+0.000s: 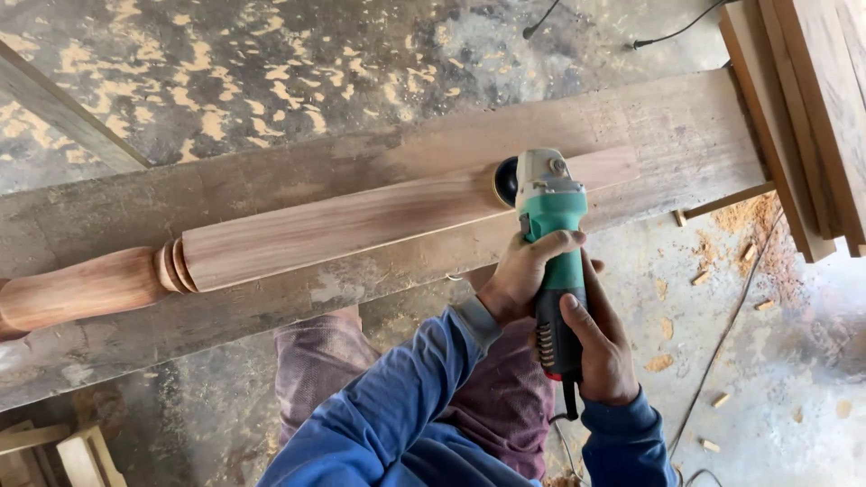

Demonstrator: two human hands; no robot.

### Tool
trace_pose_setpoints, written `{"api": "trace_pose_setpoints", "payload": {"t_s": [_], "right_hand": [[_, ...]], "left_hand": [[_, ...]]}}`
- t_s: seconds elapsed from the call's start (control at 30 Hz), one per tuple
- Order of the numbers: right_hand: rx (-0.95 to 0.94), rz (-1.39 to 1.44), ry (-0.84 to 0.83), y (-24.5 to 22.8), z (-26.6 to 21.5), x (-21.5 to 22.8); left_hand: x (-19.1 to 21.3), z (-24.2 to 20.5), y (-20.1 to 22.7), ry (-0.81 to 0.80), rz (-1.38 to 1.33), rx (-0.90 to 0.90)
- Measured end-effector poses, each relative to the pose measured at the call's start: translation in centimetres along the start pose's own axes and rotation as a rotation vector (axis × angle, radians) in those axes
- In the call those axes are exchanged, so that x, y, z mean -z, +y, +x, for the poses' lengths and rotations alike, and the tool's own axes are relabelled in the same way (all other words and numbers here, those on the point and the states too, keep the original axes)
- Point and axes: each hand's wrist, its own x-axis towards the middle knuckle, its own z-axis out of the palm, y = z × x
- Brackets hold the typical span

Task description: Sanding and shaping a wooden furniture leg using an angle grinder with a sanding disc.

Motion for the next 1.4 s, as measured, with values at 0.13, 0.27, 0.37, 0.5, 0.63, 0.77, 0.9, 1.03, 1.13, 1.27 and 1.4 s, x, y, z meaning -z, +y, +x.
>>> {"api": "trace_pose_setpoints", "payload": {"t_s": [0.13,0.27,0.37,0.5,0.63,0.77,0.9,1.03,1.13,1.27,1.4], "right_hand": [[0.005,-0.02,-0.026,-0.1,0.4,-0.6],[0.021,-0.046,-0.105,-0.6,0.6,-2.6],[0.02,-0.068,-0.14,-0.2,0.6,-4.0],[-0.014,-0.064,-0.167,0.3,0.1,-6.5],[-0.018,-0.121,-0.267,-1.0,-0.4,-8.2],[-0.045,-0.155,-0.322,-0.8,0.1,-6.7],[-0.028,-0.157,-0.237,-1.0,0.2,-4.6],[-0.013,-0.078,-0.162,-0.1,0.9,-2.6],[0.047,-0.067,-0.067,0.3,0.7,-2.2],[0.119,-0.079,0.022,2.4,0.8,-1.0],[0.392,-0.349,-0.077,5.5,1.1,0.2]], "left_hand": [[0.0,-0.6,1.1,0.033,0.014,-0.026],[0.6,-2.0,2.9,0.053,0.057,-0.118],[1.2,-3.4,4.1,0.082,0.054,-0.161],[3.1,-5.8,5.0,0.104,-0.012,-0.225],[3.3,-8.8,6.2,0.121,-0.021,-0.33],[2.1,-8.2,5.8,0.183,-0.023,-0.335],[2.0,-4.9,3.7,0.099,0.005,-0.247],[1.9,-1.0,2.0,0.041,0.025,-0.163],[1.6,0.3,1.3,-0.055,0.057,-0.129],[1.8,-0.2,1.4,-0.065,0.064,-0.085],[2.4,-3.5,3.2,0.008,0.022,-0.15]]}}
